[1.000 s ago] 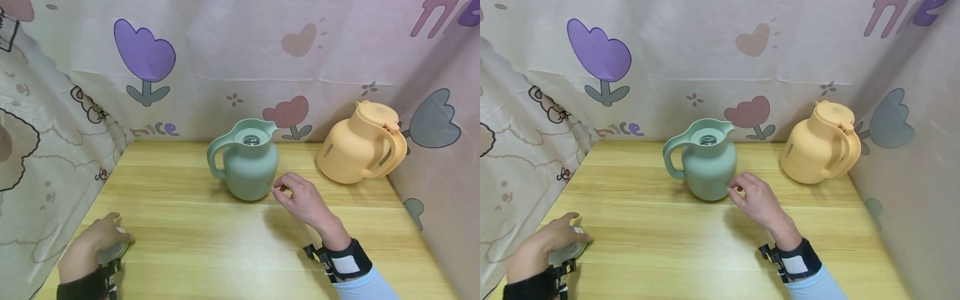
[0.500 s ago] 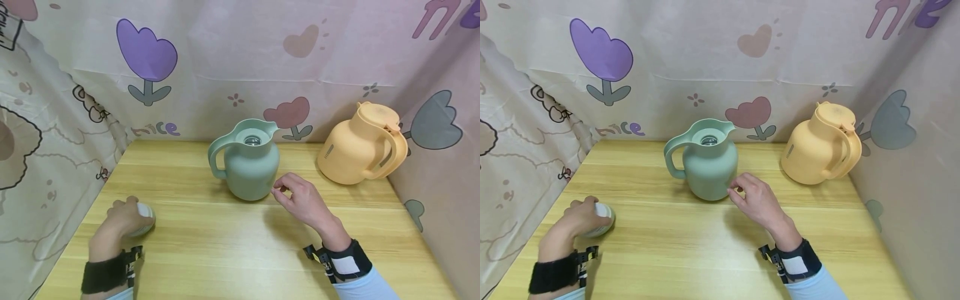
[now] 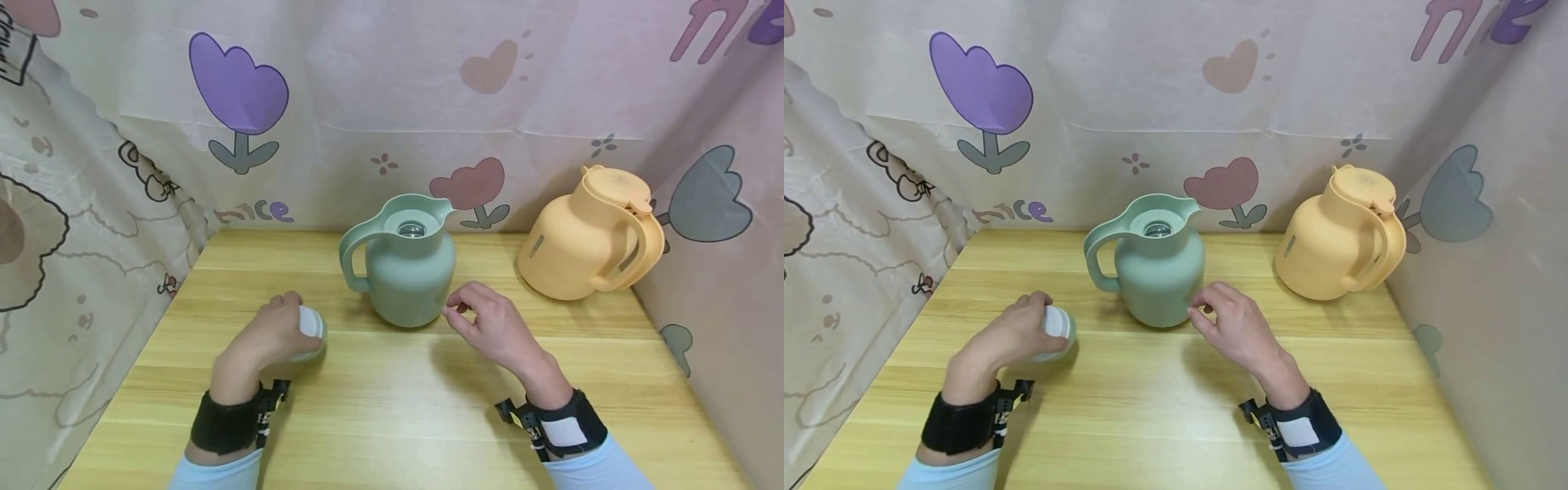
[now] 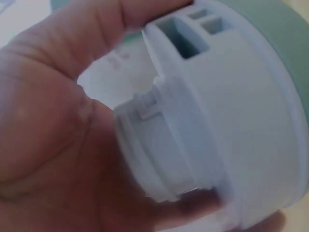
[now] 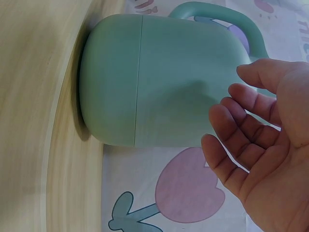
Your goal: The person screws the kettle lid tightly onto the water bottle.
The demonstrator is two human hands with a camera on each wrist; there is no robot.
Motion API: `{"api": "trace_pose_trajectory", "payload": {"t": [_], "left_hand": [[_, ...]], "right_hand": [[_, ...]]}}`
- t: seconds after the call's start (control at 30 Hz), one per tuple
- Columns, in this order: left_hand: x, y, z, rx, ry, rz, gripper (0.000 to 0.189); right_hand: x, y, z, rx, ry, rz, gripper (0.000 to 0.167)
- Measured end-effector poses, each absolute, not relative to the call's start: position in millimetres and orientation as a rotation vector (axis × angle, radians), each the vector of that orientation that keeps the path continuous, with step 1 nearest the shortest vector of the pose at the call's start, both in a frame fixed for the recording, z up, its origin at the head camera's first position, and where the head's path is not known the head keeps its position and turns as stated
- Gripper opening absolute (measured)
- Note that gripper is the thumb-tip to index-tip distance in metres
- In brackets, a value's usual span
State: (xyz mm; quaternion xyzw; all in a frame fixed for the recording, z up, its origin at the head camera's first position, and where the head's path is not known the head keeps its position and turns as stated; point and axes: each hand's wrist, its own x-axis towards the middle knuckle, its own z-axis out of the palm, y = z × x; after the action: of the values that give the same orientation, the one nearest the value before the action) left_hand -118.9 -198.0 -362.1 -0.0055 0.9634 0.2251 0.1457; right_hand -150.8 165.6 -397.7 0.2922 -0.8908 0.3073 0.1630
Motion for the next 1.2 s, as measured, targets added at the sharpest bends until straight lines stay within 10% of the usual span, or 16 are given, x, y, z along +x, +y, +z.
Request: {"api": "trace_pose_trajectory", "payload": {"t": [1.2], "left_hand": [[-133,-106,-337,0.959,2.565,1.535,0.081]], "right_hand": [[-140,141,-383,0.736,-2.325,1.779,0.029]]}}
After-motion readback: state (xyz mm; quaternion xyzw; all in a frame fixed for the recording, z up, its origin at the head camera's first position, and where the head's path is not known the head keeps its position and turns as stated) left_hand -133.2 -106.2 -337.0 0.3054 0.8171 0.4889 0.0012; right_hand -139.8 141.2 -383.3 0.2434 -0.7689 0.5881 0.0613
